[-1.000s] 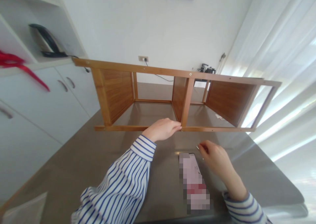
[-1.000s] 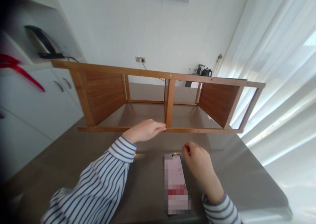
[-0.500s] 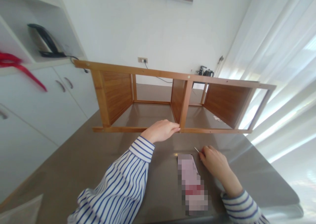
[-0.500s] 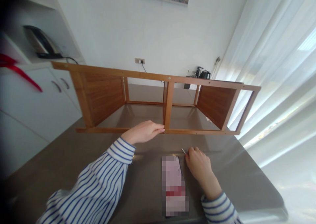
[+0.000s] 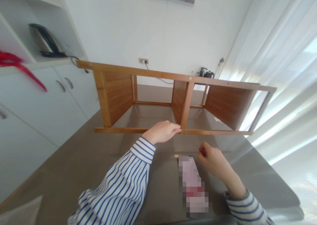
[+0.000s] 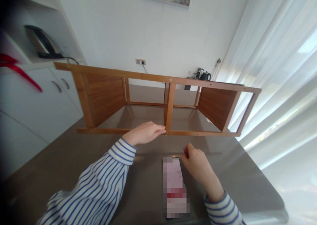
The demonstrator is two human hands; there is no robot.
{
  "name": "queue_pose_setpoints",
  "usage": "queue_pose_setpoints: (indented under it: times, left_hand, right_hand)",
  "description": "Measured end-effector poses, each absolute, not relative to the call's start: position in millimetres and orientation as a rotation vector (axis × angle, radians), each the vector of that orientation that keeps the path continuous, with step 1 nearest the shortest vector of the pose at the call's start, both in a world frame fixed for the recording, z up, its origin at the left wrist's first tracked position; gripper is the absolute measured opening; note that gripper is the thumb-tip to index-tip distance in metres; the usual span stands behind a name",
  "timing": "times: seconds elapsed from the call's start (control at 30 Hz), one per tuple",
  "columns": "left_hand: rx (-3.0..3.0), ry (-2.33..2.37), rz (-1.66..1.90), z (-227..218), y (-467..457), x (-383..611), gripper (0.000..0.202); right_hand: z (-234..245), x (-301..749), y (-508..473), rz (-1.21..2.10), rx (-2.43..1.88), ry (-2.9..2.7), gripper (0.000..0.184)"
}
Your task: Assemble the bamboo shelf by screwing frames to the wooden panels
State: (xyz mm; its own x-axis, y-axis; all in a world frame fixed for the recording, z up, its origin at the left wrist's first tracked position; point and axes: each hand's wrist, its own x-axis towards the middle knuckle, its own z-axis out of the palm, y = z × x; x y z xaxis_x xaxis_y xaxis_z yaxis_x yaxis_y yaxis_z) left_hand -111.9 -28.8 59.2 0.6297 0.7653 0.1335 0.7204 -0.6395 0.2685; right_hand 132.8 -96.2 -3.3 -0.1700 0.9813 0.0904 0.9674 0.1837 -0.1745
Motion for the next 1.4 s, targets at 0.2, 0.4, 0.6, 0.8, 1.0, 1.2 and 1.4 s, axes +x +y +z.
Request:
queue_pose_setpoints:
  times: [0.2, 0.4, 0.6, 0.8, 1.0, 1.2, 1.4]
  left_hand:
    - [2.672, 1.250, 0.324, 62, -31, -111, 0.044]
    - [2.650, 1.256, 0.303, 65, -31, -111, 0.043]
    - [2.644, 1.260, 0.293, 65, -32, -111, 0.043]
    - [2.663, 1.267, 0.310, 63, -31, -111, 0.042]
    - [2.666, 1.267, 0.313, 63, -31, -111, 0.042]
    - [2.652, 1.281, 0.300, 63, -31, -111, 0.042]
    - [2.657, 1.290, 0.304, 65, -32, -111, 0.040]
  right_hand:
    - [4, 114, -104, 0.403, -1.512, -2.008, 0.019]
    - [8, 102, -106, 0.485, -1.267, -1.976, 0.022]
    - [7, 99, -107, 0.555, -1.134, -2.080, 0.031]
    - [13, 96, -107, 0.228, -1.120, -2.208, 0.020]
    - [14, 92, -104, 0.041, -1.149, -2.228, 0.016]
    - [13, 88, -101, 0.043, -1.092, -2.199, 0.016]
    - [12, 86, -99, 0.079, -1.096, -2.203, 0.019]
